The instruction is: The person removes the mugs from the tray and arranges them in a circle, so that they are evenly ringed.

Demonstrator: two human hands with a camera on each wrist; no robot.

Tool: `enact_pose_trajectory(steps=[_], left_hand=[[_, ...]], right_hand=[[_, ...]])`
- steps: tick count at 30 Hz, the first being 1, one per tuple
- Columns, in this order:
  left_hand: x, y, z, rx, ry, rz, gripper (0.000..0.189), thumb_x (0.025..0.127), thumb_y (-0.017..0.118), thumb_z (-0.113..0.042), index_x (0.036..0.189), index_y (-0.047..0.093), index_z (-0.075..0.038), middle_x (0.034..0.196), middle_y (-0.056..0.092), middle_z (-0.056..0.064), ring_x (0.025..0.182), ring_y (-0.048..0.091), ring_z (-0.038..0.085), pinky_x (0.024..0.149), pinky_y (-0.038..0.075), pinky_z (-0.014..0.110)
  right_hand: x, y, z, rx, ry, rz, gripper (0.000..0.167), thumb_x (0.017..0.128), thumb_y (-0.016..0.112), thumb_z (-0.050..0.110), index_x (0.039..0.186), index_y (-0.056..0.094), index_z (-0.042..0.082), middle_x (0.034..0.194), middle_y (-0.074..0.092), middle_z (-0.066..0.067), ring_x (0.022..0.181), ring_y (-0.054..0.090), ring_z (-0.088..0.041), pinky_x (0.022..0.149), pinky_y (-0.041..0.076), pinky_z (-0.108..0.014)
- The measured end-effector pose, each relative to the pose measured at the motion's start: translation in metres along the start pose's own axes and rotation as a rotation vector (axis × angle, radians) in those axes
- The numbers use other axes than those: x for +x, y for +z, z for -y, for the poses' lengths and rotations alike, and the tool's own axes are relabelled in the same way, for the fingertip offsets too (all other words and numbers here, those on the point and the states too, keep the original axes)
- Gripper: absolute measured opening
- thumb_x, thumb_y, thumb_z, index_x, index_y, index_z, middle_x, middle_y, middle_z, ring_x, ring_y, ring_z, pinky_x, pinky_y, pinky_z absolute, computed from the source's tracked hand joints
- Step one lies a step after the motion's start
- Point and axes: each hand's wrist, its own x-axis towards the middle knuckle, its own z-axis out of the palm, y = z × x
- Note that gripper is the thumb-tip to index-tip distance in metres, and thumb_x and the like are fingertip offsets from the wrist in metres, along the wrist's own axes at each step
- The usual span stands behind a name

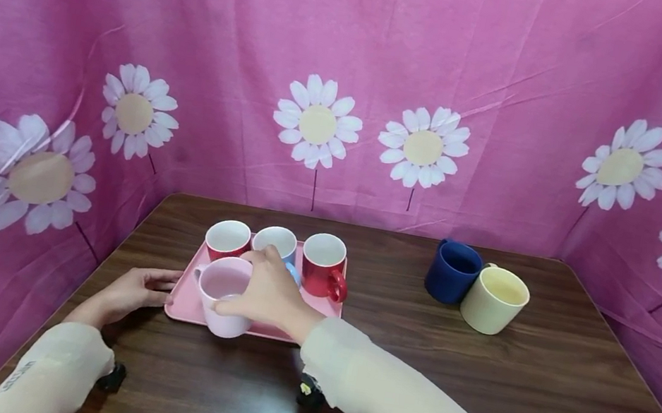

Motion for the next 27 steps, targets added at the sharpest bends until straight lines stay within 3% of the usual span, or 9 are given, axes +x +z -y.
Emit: enact_pose_trajectory(steps=[8, 14, 24, 27], left_hand=[[-0.001, 0.000, 0.001, -0.018, 0.009, 0.011, 0.060, 0.084, 0.068, 0.001, 0.132, 0.038, 0.021, 0.122, 0.052, 0.037, 0.095, 0.062, 0.008, 0.078, 0.051, 0.023], [-0.001, 0.000, 0.000, -0.030, -0.002, 0.022, 0.060, 0.084, 0.068, 0.002, 0.133, 0.038, 0.020, 0.124, 0.050, 0.037, 0.098, 0.061, 0.009, 0.079, 0.051, 0.023], [0.000, 0.000, -0.004, 0.001, -0.020, 0.005, 0.061, 0.084, 0.069, -0.001, 0.134, 0.039, 0.018, 0.124, 0.053, 0.035, 0.107, 0.059, 0.027, 0.080, 0.051, 0.023], [0.000, 0.000, -0.004, -0.005, -0.023, 0.006, 0.060, 0.085, 0.069, 0.000, 0.134, 0.039, 0.018, 0.124, 0.052, 0.035, 0.106, 0.060, 0.025, 0.080, 0.051, 0.024]], right_hand=[[-0.015, -0.023, -0.021, 0.045, -0.104, 0.055, 0.063, 0.060, 0.086, 0.042, 0.111, 0.063, 0.012, 0.112, 0.051, 0.002, 0.104, 0.046, -0.012, 0.082, 0.046, -0.023], [-0.028, -0.040, -0.044, 0.032, -0.200, 0.064, 0.062, 0.059, 0.087, 0.039, 0.110, 0.064, 0.011, 0.104, 0.056, 0.003, 0.101, 0.048, -0.011, 0.083, 0.047, -0.028], [-0.057, -0.069, -0.081, 0.043, -0.323, 0.099, 0.065, 0.055, 0.088, 0.039, 0.110, 0.063, 0.015, 0.099, 0.056, 0.006, 0.095, 0.049, -0.010, 0.078, 0.048, -0.028], [-0.065, -0.077, -0.090, 0.058, -0.337, 0.114, 0.065, 0.056, 0.088, 0.039, 0.111, 0.063, 0.015, 0.101, 0.056, 0.005, 0.097, 0.048, -0.011, 0.079, 0.048, -0.031]])
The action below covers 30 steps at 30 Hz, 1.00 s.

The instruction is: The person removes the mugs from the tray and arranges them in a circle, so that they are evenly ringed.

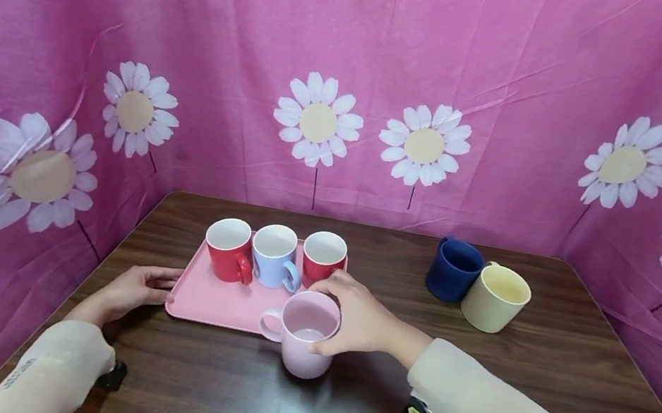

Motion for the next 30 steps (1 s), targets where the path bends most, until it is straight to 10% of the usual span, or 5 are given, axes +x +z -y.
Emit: enact_pose_trajectory(steps=[30], left_hand=[[0.002, -0.001, 0.004, -0.019, 0.015, 0.006, 0.061, 0.084, 0.069, 0.001, 0.134, 0.038, 0.019, 0.124, 0.051, 0.037, 0.099, 0.061, 0.008, 0.080, 0.051, 0.024]], right_hand=[[-0.068, -0.066, -0.056, -0.147, -0.011, -0.070, 0.068, 0.053, 0.089, 0.037, 0.111, 0.063, 0.013, 0.095, 0.055, 0.006, 0.088, 0.052, -0.010, 0.072, 0.048, -0.029]])
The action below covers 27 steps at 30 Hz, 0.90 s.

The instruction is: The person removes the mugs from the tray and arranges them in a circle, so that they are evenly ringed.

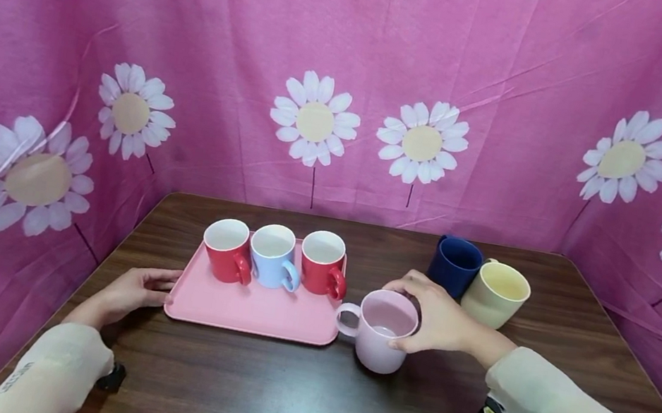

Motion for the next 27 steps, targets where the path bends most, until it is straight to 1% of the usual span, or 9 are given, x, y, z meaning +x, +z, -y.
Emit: enact_pose_trajectory(steps=[3, 7, 13, 17, 24, 27], left_hand=[[0.000, 0.000, 0.000, 0.006, -0.004, -0.002, 0.061, 0.084, 0.069, 0.001, 0.134, 0.038, 0.019, 0.124, 0.051, 0.036, 0.098, 0.061, 0.008, 0.079, 0.051, 0.024], [0.000, 0.000, -0.001, -0.001, -0.011, -0.001, 0.061, 0.084, 0.068, 0.001, 0.134, 0.038, 0.019, 0.125, 0.050, 0.037, 0.097, 0.061, 0.009, 0.079, 0.051, 0.024], [0.000, 0.001, -0.001, 0.003, -0.019, -0.009, 0.062, 0.083, 0.070, 0.000, 0.133, 0.039, 0.018, 0.124, 0.051, 0.036, 0.096, 0.062, 0.010, 0.078, 0.052, 0.025], [0.001, 0.001, 0.001, -0.010, -0.009, -0.005, 0.061, 0.083, 0.070, 0.002, 0.133, 0.039, 0.019, 0.124, 0.051, 0.036, 0.096, 0.062, 0.009, 0.078, 0.052, 0.025], [0.001, 0.000, 0.002, -0.013, -0.002, -0.003, 0.061, 0.083, 0.070, 0.001, 0.133, 0.039, 0.019, 0.124, 0.051, 0.037, 0.095, 0.062, 0.008, 0.078, 0.052, 0.025], [0.001, 0.000, 0.002, -0.012, -0.002, -0.002, 0.062, 0.083, 0.070, 0.001, 0.133, 0.039, 0.019, 0.124, 0.051, 0.037, 0.095, 0.062, 0.008, 0.078, 0.052, 0.025]], right_hand=[[-0.003, -0.004, -0.007, -0.024, 0.028, -0.014, 0.067, 0.053, 0.090, 0.037, 0.111, 0.064, 0.014, 0.095, 0.054, 0.007, 0.088, 0.051, -0.009, 0.072, 0.047, -0.029], [-0.007, -0.008, -0.017, -0.050, 0.094, -0.026, 0.067, 0.054, 0.089, 0.038, 0.112, 0.064, 0.016, 0.094, 0.053, 0.008, 0.088, 0.050, -0.009, 0.073, 0.047, -0.031], [-0.011, -0.011, -0.029, -0.064, 0.206, -0.056, 0.066, 0.057, 0.088, 0.040, 0.112, 0.064, 0.013, 0.094, 0.053, 0.004, 0.088, 0.050, -0.013, 0.074, 0.047, -0.035], [-0.010, -0.007, -0.034, -0.077, 0.291, -0.102, 0.066, 0.058, 0.089, 0.039, 0.112, 0.065, 0.010, 0.094, 0.054, 0.000, 0.088, 0.051, -0.017, 0.074, 0.047, -0.037], [-0.005, -0.001, -0.039, -0.114, 0.473, -0.187, 0.068, 0.061, 0.087, 0.043, 0.113, 0.064, 0.005, 0.099, 0.054, -0.009, 0.091, 0.051, -0.025, 0.077, 0.044, -0.041], [-0.002, 0.001, -0.040, -0.112, 0.530, -0.233, 0.070, 0.062, 0.086, 0.044, 0.113, 0.063, 0.001, 0.100, 0.054, -0.013, 0.092, 0.049, -0.028, 0.077, 0.044, -0.042]])
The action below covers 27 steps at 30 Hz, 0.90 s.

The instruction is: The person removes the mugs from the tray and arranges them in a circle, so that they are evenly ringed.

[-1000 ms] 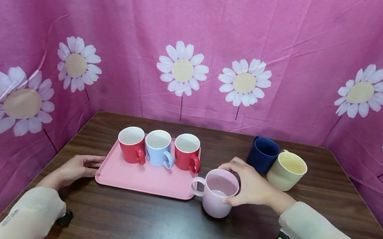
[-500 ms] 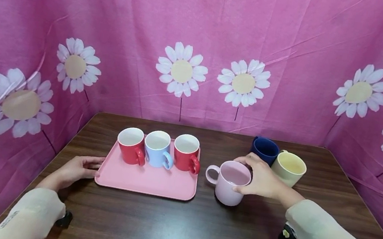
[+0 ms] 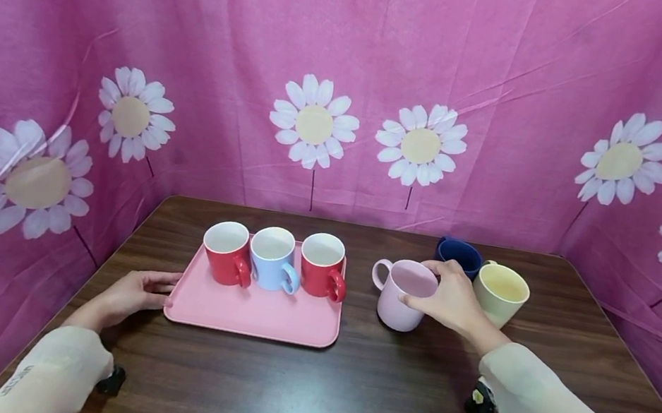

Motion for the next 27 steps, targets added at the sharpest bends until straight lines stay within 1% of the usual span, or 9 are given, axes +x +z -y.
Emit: enact_pose_trajectory(steps=[5, 8, 15, 22, 27], left_hand=[[0.000, 0.000, 0.000, -0.005, 0.001, 0.004, 0.061, 0.083, 0.069, 0.001, 0.133, 0.039, 0.019, 0.124, 0.051, 0.037, 0.095, 0.062, 0.007, 0.078, 0.052, 0.025], [0.000, 0.000, 0.000, -0.012, 0.003, 0.004, 0.061, 0.083, 0.070, 0.001, 0.133, 0.039, 0.019, 0.124, 0.050, 0.037, 0.095, 0.062, 0.007, 0.078, 0.052, 0.025], [0.000, 0.000, 0.000, -0.016, -0.003, 0.004, 0.062, 0.083, 0.070, 0.000, 0.133, 0.039, 0.019, 0.125, 0.050, 0.037, 0.096, 0.062, 0.008, 0.079, 0.052, 0.025], [0.000, -0.001, 0.001, -0.018, -0.003, 0.006, 0.062, 0.084, 0.069, 0.001, 0.134, 0.038, 0.018, 0.126, 0.049, 0.037, 0.097, 0.061, 0.008, 0.079, 0.052, 0.026], [0.000, -0.001, 0.002, -0.017, 0.005, 0.010, 0.062, 0.084, 0.068, 0.001, 0.134, 0.037, 0.019, 0.125, 0.049, 0.037, 0.097, 0.061, 0.007, 0.079, 0.051, 0.025]], right_hand=[[0.003, 0.005, 0.002, 0.004, 0.068, -0.079, 0.069, 0.064, 0.085, 0.043, 0.111, 0.063, -0.002, 0.101, 0.054, -0.018, 0.096, 0.048, -0.031, 0.079, 0.044, -0.046], [0.005, 0.009, 0.004, 0.008, 0.118, -0.109, 0.069, 0.064, 0.085, 0.043, 0.111, 0.062, -0.002, 0.102, 0.053, -0.019, 0.097, 0.048, -0.032, 0.081, 0.044, -0.046], [0.006, 0.019, 0.010, 0.016, 0.256, -0.148, 0.079, 0.066, 0.081, 0.052, 0.116, 0.057, -0.005, 0.112, 0.049, -0.024, 0.102, 0.048, -0.035, 0.085, 0.045, -0.047], [0.009, 0.023, 0.015, -0.012, 0.338, -0.176, 0.090, 0.067, 0.078, 0.057, 0.125, 0.050, -0.005, 0.120, 0.043, -0.027, 0.107, 0.046, -0.042, 0.090, 0.042, -0.053], [0.012, 0.025, 0.015, -0.022, 0.371, -0.198, 0.092, 0.068, 0.077, 0.057, 0.128, 0.047, -0.006, 0.123, 0.039, -0.029, 0.108, 0.044, -0.047, 0.091, 0.040, -0.055]])
